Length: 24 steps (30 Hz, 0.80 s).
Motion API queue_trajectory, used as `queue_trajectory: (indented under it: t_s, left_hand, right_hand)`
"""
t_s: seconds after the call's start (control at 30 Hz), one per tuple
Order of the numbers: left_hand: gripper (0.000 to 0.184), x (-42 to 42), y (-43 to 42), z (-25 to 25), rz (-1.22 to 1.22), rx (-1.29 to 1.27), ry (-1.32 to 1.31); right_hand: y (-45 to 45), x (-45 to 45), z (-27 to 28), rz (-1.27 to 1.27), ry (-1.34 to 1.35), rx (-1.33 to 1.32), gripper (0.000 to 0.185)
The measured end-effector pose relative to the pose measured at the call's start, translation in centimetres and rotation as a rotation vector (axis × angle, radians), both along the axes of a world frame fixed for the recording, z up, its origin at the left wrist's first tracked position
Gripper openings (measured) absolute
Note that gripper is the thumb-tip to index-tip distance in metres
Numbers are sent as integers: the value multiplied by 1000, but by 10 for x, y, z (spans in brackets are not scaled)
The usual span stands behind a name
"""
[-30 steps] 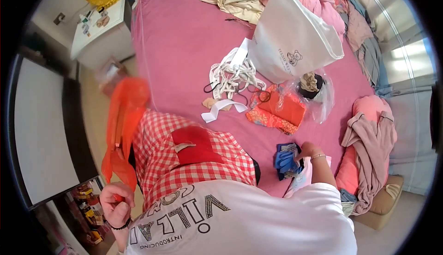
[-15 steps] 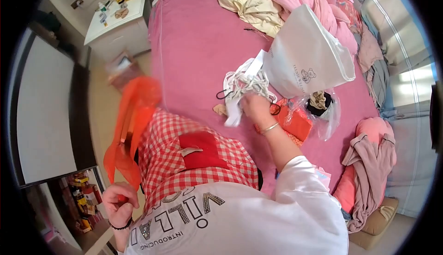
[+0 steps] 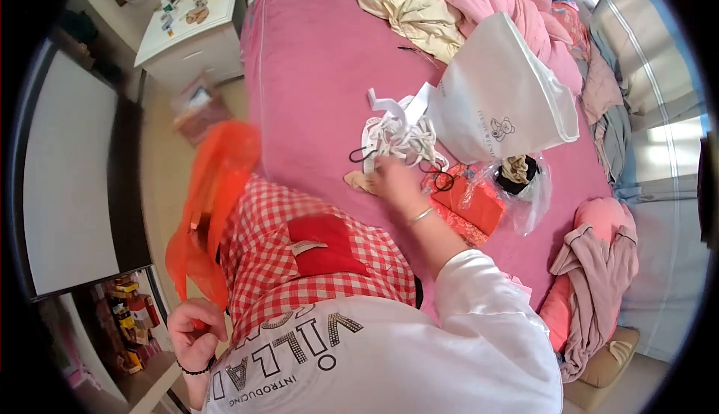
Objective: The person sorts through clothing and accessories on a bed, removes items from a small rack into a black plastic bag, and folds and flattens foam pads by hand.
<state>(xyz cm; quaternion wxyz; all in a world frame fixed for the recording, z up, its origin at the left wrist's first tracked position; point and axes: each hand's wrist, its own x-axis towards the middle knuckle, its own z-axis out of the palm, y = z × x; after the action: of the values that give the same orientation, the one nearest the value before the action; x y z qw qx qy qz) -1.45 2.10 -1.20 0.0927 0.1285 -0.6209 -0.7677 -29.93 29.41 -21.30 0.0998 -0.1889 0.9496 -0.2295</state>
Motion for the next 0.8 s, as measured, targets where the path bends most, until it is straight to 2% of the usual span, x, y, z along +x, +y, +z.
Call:
queue_trajectory:
  t_s: [0.03, 0.1, 0.17, 0.23, 0.27, 0.33, 0.4, 0.47, 0.53, 0.6, 0.67, 0.7, 0.73, 0.77, 0.8]
  left_hand:
    - [33, -2, 1, 1, -20, -6, -2]
    - [34, -1, 0, 2, -16, -4, -13]
    - [35, -2, -3, 1, -11, -6, -24]
    - [35, 0, -5, -1, -11, -14, -24]
    - [35, 0, -6, -2, -29, -8, -30]
    - [35, -1, -5, -6, -3, -6, 5]
    - [35, -3, -8, -9, -21, 16, 0]
    - [35, -5, -13, -11, -51, 14, 0]
    - [35, -10, -14, -9, -85, 16, 1]
    - [36, -14, -14, -9, -101, 19, -22]
    - [36, -14, -13, -9, -109, 20, -15]
    - [37, -14, -13, -10, -111, 18, -10]
    - [37, -13, -12, -10, -101, 15, -7]
    - [37, -12, -11, -10, -81, 6, -9]
    - [38, -10, -10, -11, -62, -2, -13]
  right_hand:
    - [-7, 16, -6, 56, 18, 108, 31]
    - [-5, 37, -45, 56, 87, 162, 26]
    - [3, 44, -57, 43, 122, 192, 24]
    - [16, 55, -31, 89, 116, -75, 21]
    - [28, 60, -13, 71, 111, -68, 21]
    - [68, 64, 25, 102, -430, -191, 21]
    - [133, 77, 26, 56, -668, -313, 26]
    - [189, 94, 64, -191, -913, -122, 21]
    - [264, 111, 56, -180, -1040, 254, 22]
    - [272, 122, 89, -138, -1158, 807, 29]
    - [343, 159, 38, -194, -1184, 574, 35]
    - [330, 170, 38, -340, -1112, 648, 36]
    - [331, 184, 22, -440, -1013, 500, 41]
    - [326, 194, -2, -294, -837, 625, 35]
    - [338, 209, -47, 38, -683, 866, 26]
